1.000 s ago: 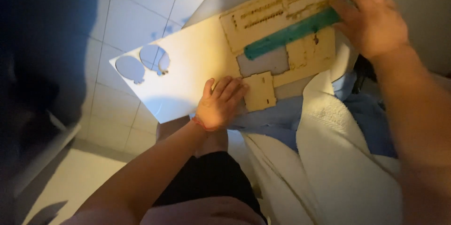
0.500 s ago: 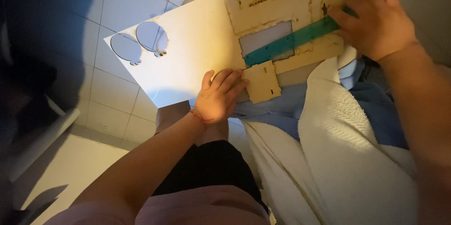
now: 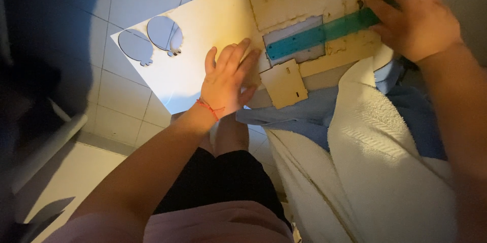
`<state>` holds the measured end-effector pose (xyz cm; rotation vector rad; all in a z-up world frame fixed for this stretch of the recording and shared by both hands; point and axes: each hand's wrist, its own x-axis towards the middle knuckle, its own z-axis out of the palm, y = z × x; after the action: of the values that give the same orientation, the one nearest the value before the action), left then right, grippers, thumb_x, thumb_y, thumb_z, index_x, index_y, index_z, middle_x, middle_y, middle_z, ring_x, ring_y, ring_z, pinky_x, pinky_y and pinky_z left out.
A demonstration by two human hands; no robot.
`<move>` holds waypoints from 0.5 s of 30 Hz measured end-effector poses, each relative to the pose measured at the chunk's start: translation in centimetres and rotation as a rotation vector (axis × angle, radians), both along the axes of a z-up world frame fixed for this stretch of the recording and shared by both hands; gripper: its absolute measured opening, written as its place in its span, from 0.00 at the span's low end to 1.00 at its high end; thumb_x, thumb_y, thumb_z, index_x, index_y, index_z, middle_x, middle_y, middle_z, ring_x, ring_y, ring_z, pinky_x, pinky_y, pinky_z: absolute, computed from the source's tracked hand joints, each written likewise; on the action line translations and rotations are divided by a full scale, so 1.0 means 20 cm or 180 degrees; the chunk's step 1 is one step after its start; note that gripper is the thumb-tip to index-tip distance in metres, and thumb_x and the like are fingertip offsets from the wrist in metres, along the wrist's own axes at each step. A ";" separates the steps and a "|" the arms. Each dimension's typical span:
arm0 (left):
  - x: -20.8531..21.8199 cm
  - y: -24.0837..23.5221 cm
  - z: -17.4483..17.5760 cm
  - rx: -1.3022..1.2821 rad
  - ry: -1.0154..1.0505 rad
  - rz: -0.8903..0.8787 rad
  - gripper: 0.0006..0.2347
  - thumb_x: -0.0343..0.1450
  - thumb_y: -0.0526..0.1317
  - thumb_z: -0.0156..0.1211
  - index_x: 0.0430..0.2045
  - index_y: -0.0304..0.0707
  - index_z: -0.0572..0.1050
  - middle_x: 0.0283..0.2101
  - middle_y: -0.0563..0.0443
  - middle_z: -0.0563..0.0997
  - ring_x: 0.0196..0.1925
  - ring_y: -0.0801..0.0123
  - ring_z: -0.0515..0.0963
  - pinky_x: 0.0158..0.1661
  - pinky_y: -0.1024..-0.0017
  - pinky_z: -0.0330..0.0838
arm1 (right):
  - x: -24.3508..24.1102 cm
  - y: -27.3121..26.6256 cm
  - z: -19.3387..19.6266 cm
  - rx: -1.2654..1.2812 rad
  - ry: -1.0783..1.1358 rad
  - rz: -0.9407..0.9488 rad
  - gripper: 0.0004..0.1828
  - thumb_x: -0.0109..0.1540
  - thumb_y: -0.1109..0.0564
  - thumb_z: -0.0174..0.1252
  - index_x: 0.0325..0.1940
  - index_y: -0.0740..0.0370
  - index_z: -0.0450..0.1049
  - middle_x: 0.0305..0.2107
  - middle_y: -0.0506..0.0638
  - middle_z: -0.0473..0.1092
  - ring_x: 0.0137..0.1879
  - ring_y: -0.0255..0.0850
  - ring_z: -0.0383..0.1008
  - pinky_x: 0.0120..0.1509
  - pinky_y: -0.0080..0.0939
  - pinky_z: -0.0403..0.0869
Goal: Positioning a wooden board in a laser cutting machine, securing it with tape, and aligning it using a ruler.
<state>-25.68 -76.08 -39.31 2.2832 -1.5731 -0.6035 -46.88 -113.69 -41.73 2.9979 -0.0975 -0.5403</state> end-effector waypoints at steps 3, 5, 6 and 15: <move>-0.03 0.10 -0.07 0.0262 -0.0472 -0.0334 0.42 0.56 0.59 0.71 0.66 0.49 0.65 0.72 0.50 0.57 0.72 0.59 0.55 0.63 0.45 0.49 | 0.01 0.01 0.02 -0.0132 0.0072 0.0006 0.30 0.61 0.39 0.59 0.67 0.44 0.73 0.53 0.46 0.72 0.54 0.45 0.75 0.47 0.43 0.78; -0.03 0.12 -0.10 0.0329 -0.0619 -0.0441 0.45 0.55 0.62 0.71 0.69 0.53 0.62 0.74 0.51 0.53 0.76 0.59 0.48 0.64 0.43 0.48 | 0.05 0.01 0.04 -0.0208 0.0026 0.0007 0.29 0.64 0.39 0.58 0.68 0.43 0.74 0.55 0.46 0.72 0.55 0.43 0.75 0.49 0.40 0.79; -0.03 0.11 -0.09 0.0345 -0.0520 -0.0408 0.45 0.55 0.63 0.71 0.69 0.52 0.62 0.73 0.51 0.54 0.74 0.59 0.52 0.64 0.43 0.47 | 0.08 0.02 0.06 0.0148 0.0052 -0.0280 0.26 0.62 0.43 0.59 0.64 0.49 0.75 0.51 0.49 0.73 0.53 0.48 0.75 0.46 0.46 0.77; 0.17 -0.12 -0.05 -0.0181 -0.0290 0.0083 0.28 0.65 0.52 0.67 0.60 0.45 0.69 0.67 0.48 0.64 0.69 0.52 0.62 0.65 0.49 0.44 | 0.11 -0.06 0.07 0.0308 -0.0419 -0.0474 0.30 0.63 0.51 0.67 0.69 0.57 0.74 0.56 0.59 0.70 0.55 0.56 0.72 0.50 0.53 0.74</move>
<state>-22.32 -78.40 -40.23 2.3151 -1.5775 -0.4483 -44.66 -114.80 -40.41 3.1363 -0.3151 -0.3696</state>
